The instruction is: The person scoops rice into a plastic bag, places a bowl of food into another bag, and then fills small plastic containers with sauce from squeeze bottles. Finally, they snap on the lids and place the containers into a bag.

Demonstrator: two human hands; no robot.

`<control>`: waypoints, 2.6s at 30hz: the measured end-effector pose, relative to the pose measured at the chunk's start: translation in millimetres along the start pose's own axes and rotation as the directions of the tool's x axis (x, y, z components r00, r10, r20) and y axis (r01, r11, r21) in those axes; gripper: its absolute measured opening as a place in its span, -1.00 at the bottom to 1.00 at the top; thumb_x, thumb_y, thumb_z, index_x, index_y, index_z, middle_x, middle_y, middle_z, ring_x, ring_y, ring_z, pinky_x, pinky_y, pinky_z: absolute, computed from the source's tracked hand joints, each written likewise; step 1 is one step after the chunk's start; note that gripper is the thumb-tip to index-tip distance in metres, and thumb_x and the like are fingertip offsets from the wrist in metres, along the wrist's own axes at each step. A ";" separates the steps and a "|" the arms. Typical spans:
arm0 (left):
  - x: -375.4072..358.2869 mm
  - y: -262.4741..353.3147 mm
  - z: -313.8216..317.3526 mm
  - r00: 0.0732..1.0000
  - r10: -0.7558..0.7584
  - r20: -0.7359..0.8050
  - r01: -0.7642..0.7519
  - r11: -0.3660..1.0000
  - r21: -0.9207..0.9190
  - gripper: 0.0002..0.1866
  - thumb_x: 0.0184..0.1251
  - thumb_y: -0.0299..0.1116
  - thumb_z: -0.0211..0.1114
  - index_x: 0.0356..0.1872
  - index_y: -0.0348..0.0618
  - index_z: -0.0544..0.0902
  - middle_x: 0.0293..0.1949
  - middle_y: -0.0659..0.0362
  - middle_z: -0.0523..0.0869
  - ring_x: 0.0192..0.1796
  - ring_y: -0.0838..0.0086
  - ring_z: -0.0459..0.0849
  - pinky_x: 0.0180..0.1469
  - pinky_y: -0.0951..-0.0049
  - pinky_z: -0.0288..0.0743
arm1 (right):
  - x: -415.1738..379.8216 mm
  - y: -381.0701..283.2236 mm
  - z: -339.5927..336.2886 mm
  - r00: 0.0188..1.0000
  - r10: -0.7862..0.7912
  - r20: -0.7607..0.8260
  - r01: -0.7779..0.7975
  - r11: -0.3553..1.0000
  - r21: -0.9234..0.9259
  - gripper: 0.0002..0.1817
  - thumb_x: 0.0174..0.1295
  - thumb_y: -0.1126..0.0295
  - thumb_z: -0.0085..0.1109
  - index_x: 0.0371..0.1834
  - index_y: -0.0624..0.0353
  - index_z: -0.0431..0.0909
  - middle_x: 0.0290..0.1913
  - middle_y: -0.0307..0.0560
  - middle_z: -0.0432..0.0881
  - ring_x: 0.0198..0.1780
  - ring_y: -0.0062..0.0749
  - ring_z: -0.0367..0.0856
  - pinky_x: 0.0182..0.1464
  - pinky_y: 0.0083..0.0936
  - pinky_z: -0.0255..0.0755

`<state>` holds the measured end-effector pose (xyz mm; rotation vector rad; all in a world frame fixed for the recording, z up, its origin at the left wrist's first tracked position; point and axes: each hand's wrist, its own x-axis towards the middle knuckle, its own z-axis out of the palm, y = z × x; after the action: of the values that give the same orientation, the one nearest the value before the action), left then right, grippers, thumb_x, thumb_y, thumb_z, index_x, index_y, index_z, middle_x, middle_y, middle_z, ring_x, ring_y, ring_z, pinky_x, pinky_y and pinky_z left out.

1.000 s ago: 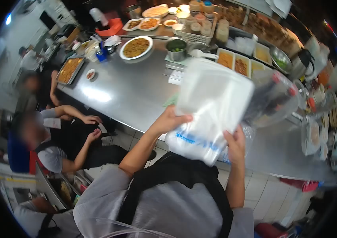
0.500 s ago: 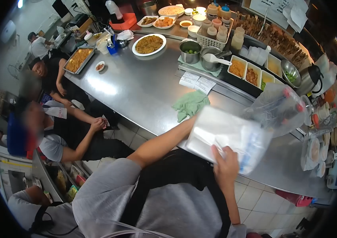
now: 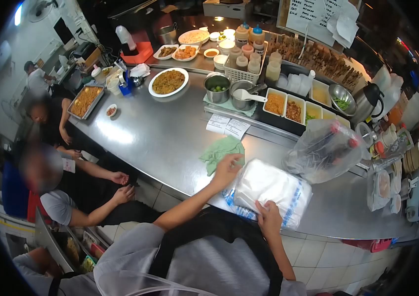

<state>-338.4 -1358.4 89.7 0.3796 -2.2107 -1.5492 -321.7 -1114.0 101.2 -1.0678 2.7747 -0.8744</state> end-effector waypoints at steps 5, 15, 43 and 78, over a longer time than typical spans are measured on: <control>0.7 -43.3 -47.1 1.000 0.021 -0.015 -0.012 0.891 0.455 -0.75 -0.10 -0.46 0.33 -0.29 -0.18 0.60 -0.31 0.06 0.56 -0.22 0.18 0.54 -0.13 0.36 0.42 | -3.7 7.3 5.1 0.999 -0.042 -0.032 0.043 0.999 0.028 -0.54 -0.19 0.51 0.20 -0.11 -0.09 0.59 -0.28 -0.11 0.46 -0.27 -0.24 0.48 -0.27 -0.41 0.40; 0.0 -36.0 -44.2 0.989 0.092 -0.113 -0.063 0.969 0.239 -0.77 0.05 -0.33 0.29 -0.27 -0.19 0.60 -0.28 0.07 0.56 -0.21 0.21 0.51 -0.12 0.32 0.37 | 11.7 -11.0 -25.3 0.911 -0.018 -0.411 0.089 0.984 0.155 -0.55 -0.26 0.60 0.19 -0.17 0.04 0.59 -0.37 -0.13 0.45 -0.48 -0.34 0.49 -0.48 -0.49 0.38; -36.6 -64.2 -83.4 0.980 -0.012 -0.199 0.069 0.958 0.278 -0.63 -0.08 -0.38 0.39 -0.16 -0.16 0.61 -0.30 0.04 0.58 -0.29 0.32 0.58 -0.21 0.43 0.47 | 193.5 -49.2 114.7 0.965 -0.261 -0.032 0.256 0.959 -0.120 -0.88 -0.02 0.37 0.14 -0.58 0.17 0.60 -0.35 -0.01 0.54 -0.16 -0.14 0.48 -0.13 -0.31 0.34; 200.4 -84.4 -252.9 0.813 0.461 0.357 0.524 -0.311 -0.793 -0.55 0.12 0.11 0.15 -0.27 -0.08 0.40 -0.63 0.30 0.30 -0.62 0.63 0.23 -0.38 0.56 0.11 | 385.9 -132.9 51.0 0.431 -0.175 0.885 -0.210 0.934 0.287 -0.61 0.16 0.08 0.09 -0.04 0.08 0.51 -0.11 -0.12 0.58 -0.03 -0.33 0.52 0.06 -0.46 0.34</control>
<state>-394.3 -1685.7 120.7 -0.7851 -0.0216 -3.1354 -523.4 -1461.8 187.8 -0.9937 1.6053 -0.4971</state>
